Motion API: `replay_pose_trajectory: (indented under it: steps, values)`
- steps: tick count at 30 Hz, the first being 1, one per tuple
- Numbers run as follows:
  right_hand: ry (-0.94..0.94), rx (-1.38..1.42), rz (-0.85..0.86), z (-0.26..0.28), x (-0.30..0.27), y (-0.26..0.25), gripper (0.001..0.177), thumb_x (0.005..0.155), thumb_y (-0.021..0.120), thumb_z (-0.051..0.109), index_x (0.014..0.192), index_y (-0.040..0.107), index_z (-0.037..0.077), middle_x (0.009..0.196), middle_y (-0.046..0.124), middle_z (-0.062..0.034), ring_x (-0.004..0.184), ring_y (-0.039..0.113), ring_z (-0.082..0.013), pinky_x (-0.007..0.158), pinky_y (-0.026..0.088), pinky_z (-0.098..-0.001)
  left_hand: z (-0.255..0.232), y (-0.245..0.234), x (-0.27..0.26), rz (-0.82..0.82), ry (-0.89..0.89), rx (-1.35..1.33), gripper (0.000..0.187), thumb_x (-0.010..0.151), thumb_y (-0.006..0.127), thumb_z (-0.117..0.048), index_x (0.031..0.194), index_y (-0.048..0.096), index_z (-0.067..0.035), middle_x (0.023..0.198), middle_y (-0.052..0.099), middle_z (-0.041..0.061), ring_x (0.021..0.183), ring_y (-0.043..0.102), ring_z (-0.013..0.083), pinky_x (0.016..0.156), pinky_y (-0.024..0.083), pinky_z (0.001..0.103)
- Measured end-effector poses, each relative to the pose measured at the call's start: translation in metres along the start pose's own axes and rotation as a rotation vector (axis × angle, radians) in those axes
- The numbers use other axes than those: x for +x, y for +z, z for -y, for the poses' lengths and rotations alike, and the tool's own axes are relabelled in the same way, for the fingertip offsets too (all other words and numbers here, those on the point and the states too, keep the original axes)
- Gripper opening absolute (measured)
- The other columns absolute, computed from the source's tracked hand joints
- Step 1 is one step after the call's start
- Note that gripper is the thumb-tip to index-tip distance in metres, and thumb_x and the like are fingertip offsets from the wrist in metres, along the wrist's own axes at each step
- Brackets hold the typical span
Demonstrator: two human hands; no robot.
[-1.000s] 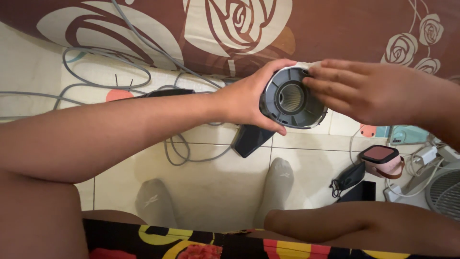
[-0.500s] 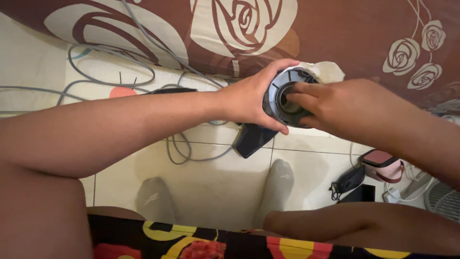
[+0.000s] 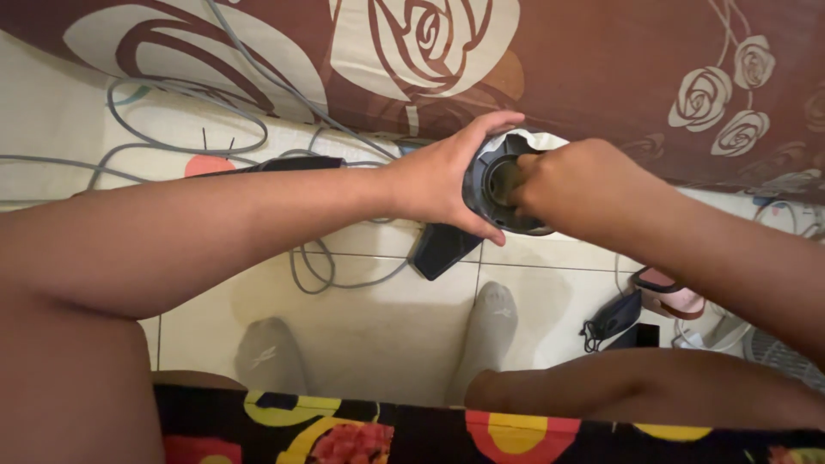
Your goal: Cleaning a vacuum cleaner filter with a tissue and then assembling the vacuum cleaner.
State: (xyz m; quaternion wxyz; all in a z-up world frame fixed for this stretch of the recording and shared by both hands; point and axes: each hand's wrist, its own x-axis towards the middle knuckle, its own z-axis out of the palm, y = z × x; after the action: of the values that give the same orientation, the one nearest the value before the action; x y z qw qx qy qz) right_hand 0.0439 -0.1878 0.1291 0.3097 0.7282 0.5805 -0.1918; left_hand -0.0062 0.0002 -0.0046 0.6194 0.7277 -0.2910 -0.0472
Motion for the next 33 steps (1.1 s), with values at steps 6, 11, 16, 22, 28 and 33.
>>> replay_pose_trajectory:
  steps: [6, 11, 16, 22, 28, 33]
  values:
    - [0.049, 0.246, -0.052, -0.004, -0.005, -0.017, 0.02, 0.079, 0.072, 0.022, 0.099, 0.076, 0.022, 0.086, 0.072, -0.0029, 0.075, 0.073, -0.027, 0.062, 0.058, -0.0417, 0.011, -0.004, 0.001, 0.033, 0.105, 0.023, 0.138, 0.057, 0.106, -0.025, 0.159, 0.014, -0.006, 0.153, 0.045, 0.023, 0.14, 0.051, 0.0369, 0.115, 0.045, 0.043]
    - [0.174, 0.494, -0.079, -0.021, -0.018, -0.023, 0.03, 0.084, 0.075, 0.029, 0.114, 0.075, 0.024, 0.094, 0.076, -0.0066, 0.079, 0.074, -0.0313, 0.07, 0.059, -0.0444, 0.031, -0.003, 0.004, 0.024, 0.052, 0.041, 0.127, 0.059, 0.104, -0.022, 0.155, 0.022, -0.007, 0.144, 0.057, 0.02, 0.134, 0.059, 0.0342, 0.111, 0.049, 0.04]
    - [0.176, 0.641, -0.099, -0.029, -0.012, -0.029, 0.033, 0.084, 0.077, 0.029, 0.116, 0.074, 0.022, 0.099, 0.077, -0.0075, 0.084, 0.076, -0.0278, 0.076, 0.06, -0.0412, 0.023, -0.023, 0.025, 0.058, 0.036, 0.088, 0.123, 0.057, 0.105, -0.029, 0.152, 0.031, -0.005, 0.137, 0.062, 0.019, 0.129, 0.062, 0.0326, 0.108, 0.05, 0.039]
    - [0.468, 0.736, 0.183, -0.033, -0.003, -0.041, 0.031, 0.087, 0.078, 0.026, 0.118, 0.077, 0.029, 0.103, 0.077, -0.0053, 0.09, 0.074, -0.0254, 0.084, 0.058, -0.0419, 0.032, -0.037, 0.039, 0.095, -0.027, 0.195, 0.127, 0.054, 0.107, -0.039, 0.152, 0.033, -0.004, 0.137, 0.063, 0.018, 0.127, 0.062, 0.0308, 0.107, 0.049, 0.037]
    - [0.387, 0.572, 0.165, -0.065, 0.013, 0.001, 0.03, 0.088, 0.078, 0.025, 0.118, 0.077, 0.031, 0.098, 0.079, -0.0064, 0.084, 0.076, -0.0288, 0.082, 0.058, -0.0422, 0.045, -0.045, 0.044, 0.132, -0.037, 0.074, 0.123, 0.058, 0.104, -0.038, 0.154, 0.034, -0.006, 0.139, 0.065, 0.014, 0.131, 0.063, 0.0269, 0.111, 0.049, 0.035]
    - [0.337, 0.628, 0.179, -0.059, 0.024, -0.011, 0.026, 0.082, 0.081, 0.028, 0.108, 0.08, 0.028, 0.094, 0.08, -0.0066, 0.082, 0.076, -0.0283, 0.08, 0.058, -0.0415, 0.046, -0.048, 0.043, 0.149, 0.017, 0.138, 0.124, 0.058, 0.106, -0.039, 0.152, 0.034, -0.004, 0.14, 0.062, 0.017, 0.131, 0.059, 0.029, 0.109, 0.047, 0.037]
